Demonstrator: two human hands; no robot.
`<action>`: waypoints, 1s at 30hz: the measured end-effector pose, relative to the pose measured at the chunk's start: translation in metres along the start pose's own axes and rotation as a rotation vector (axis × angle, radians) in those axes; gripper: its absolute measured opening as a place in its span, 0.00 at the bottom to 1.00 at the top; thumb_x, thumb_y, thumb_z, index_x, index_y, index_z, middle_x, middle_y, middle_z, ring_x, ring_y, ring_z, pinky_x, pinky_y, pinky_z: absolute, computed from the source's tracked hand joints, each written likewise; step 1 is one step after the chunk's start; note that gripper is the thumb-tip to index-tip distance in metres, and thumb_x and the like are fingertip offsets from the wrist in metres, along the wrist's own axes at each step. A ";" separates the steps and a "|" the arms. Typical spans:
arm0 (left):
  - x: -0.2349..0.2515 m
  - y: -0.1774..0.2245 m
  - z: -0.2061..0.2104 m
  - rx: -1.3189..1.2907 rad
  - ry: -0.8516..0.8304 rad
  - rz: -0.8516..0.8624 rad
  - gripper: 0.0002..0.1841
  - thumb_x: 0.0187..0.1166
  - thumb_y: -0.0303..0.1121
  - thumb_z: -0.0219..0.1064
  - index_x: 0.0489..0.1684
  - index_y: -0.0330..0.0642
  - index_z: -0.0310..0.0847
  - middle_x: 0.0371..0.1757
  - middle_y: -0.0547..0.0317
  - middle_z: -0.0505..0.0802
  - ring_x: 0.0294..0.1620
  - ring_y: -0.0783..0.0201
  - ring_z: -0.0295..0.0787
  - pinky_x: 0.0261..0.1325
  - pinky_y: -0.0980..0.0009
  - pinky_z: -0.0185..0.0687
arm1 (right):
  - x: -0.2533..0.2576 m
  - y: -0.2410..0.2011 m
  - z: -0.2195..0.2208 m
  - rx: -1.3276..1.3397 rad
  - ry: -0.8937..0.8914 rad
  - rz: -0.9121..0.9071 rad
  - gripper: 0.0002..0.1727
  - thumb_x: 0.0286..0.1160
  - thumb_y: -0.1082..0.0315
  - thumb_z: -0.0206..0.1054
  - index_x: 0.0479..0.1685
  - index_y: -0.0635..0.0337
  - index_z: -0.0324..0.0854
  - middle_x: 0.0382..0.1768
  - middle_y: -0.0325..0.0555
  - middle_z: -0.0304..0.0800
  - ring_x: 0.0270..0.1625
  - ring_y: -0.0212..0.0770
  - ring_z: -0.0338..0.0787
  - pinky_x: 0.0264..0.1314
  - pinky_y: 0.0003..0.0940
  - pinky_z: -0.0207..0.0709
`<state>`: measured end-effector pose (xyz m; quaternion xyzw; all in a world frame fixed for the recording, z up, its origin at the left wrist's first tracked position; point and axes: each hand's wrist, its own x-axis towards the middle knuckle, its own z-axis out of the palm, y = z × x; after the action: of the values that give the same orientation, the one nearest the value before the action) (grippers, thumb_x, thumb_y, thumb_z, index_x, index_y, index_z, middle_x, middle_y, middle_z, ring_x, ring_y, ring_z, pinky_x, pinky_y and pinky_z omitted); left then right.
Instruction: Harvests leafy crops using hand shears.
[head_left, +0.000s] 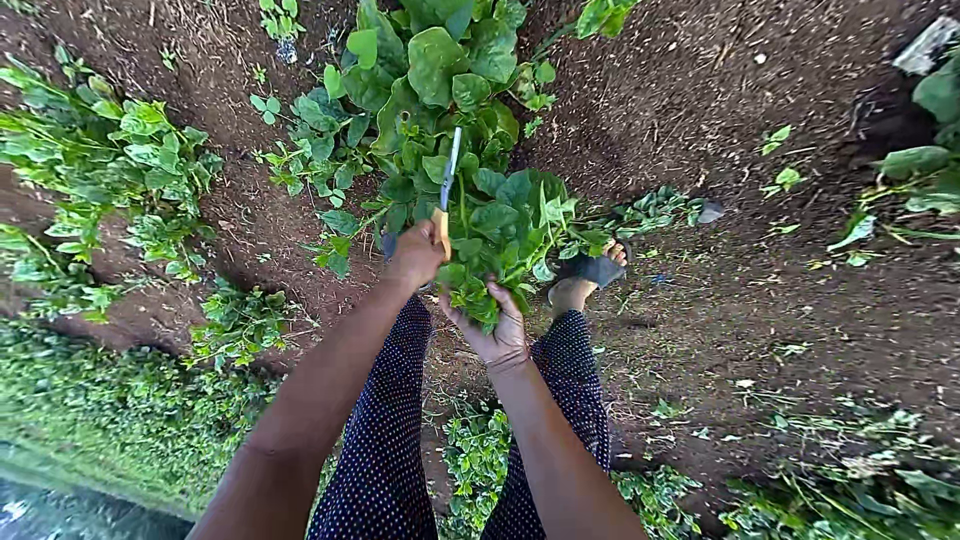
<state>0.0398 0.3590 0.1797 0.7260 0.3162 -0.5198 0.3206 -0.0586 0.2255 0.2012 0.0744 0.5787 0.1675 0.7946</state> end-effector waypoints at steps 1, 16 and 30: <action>0.002 -0.002 0.004 0.036 0.003 0.007 0.18 0.81 0.26 0.66 0.68 0.31 0.76 0.56 0.35 0.89 0.57 0.43 0.88 0.62 0.40 0.81 | 0.003 -0.001 0.000 -0.007 0.000 0.015 0.21 0.59 0.66 0.79 0.51 0.59 0.80 0.44 0.62 0.92 0.43 0.58 0.95 0.44 0.52 0.92; -0.002 -0.060 -0.033 -0.070 -0.144 0.004 0.18 0.88 0.34 0.62 0.69 0.31 0.76 0.51 0.41 0.92 0.48 0.51 0.92 0.56 0.51 0.88 | -0.001 -0.066 0.023 -0.483 0.156 0.067 0.06 0.70 0.66 0.67 0.41 0.56 0.84 0.38 0.52 0.92 0.30 0.43 0.93 0.27 0.37 0.90; 0.028 0.037 -0.092 0.395 -0.461 -0.260 0.19 0.88 0.47 0.61 0.42 0.40 0.88 0.30 0.56 0.93 0.28 0.63 0.89 0.37 0.64 0.85 | 0.006 -0.124 0.010 -0.817 0.051 -0.066 0.08 0.60 0.61 0.74 0.36 0.50 0.86 0.36 0.42 0.94 0.32 0.35 0.93 0.33 0.31 0.89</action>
<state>0.1272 0.4132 0.1812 0.5910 0.2182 -0.7583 0.1677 -0.0253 0.1127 0.1598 -0.2699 0.4863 0.3599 0.7491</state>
